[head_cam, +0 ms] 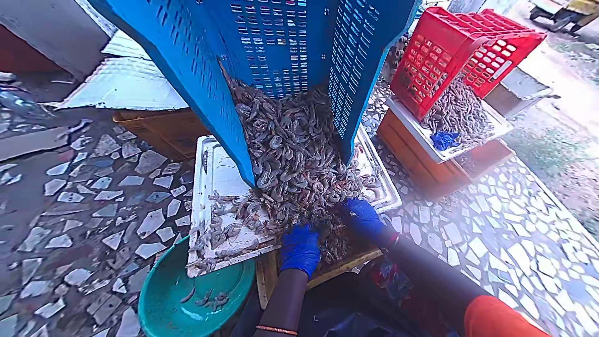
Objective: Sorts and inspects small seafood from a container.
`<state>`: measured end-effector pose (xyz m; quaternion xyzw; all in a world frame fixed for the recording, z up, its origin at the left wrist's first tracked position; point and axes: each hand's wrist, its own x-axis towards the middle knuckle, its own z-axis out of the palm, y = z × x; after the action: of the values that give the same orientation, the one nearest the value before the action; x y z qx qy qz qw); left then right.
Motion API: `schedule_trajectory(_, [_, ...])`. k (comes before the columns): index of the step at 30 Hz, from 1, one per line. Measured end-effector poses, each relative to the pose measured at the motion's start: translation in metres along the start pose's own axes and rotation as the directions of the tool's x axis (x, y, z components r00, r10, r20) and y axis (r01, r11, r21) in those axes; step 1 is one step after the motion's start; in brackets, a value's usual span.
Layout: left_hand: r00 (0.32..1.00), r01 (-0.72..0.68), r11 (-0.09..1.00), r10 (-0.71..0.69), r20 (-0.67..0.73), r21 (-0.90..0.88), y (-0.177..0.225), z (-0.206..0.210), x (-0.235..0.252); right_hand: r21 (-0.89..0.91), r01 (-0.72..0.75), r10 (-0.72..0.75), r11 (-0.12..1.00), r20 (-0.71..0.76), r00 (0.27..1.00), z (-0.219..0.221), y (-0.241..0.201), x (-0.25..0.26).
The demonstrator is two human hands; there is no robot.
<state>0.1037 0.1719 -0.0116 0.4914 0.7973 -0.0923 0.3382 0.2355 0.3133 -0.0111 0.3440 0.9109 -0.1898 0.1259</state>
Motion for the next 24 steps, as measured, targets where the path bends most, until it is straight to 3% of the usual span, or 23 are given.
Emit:
schedule_trajectory(6, [0.994,0.068,0.994,-0.075,0.076,0.090,-0.012,-0.011,-0.012,-0.115,0.052,-0.048,0.992,0.039,0.998,0.012,-0.022,0.008])
schedule_trajectory(12, [0.989,0.120,0.992,-0.122,-0.086,-0.029,-0.023,-0.022,-0.017,-0.204,0.250,-0.247,0.947,0.039,0.968,0.020,-0.012,0.009])
schedule_trajectory(17, [0.989,0.103,0.991,-0.111,-0.100,-0.085,-0.022,-0.020,-0.018,-0.269,0.208,-0.196,0.940,0.071,0.978,0.020,-0.021,0.006])
schedule_trajectory(19, [0.989,0.086,0.989,-0.099,-0.109,-0.121,-0.021,-0.020,-0.018,-0.139,0.136,-0.136,0.981,0.005,0.991,0.016,-0.017,0.004])
schedule_trajectory(21, [0.987,0.061,0.974,-0.092,-0.136,-0.218,-0.019,-0.022,-0.018,0.241,0.019,-0.004,0.970,-0.065,0.998,0.009,-0.009,0.006])
schedule_trajectory(22, [0.984,0.050,0.960,-0.094,-0.150,-0.277,-0.016,-0.024,-0.018,0.507,-0.013,0.056,0.862,-0.070,0.996,0.006,-0.006,0.006])
schedule_trajectory(24, [0.978,0.024,0.908,-0.108,-0.177,-0.419,-0.008,-0.025,-0.015,0.878,-0.041,0.131,0.477,-0.025,0.991,0.000,-0.010,0.004])
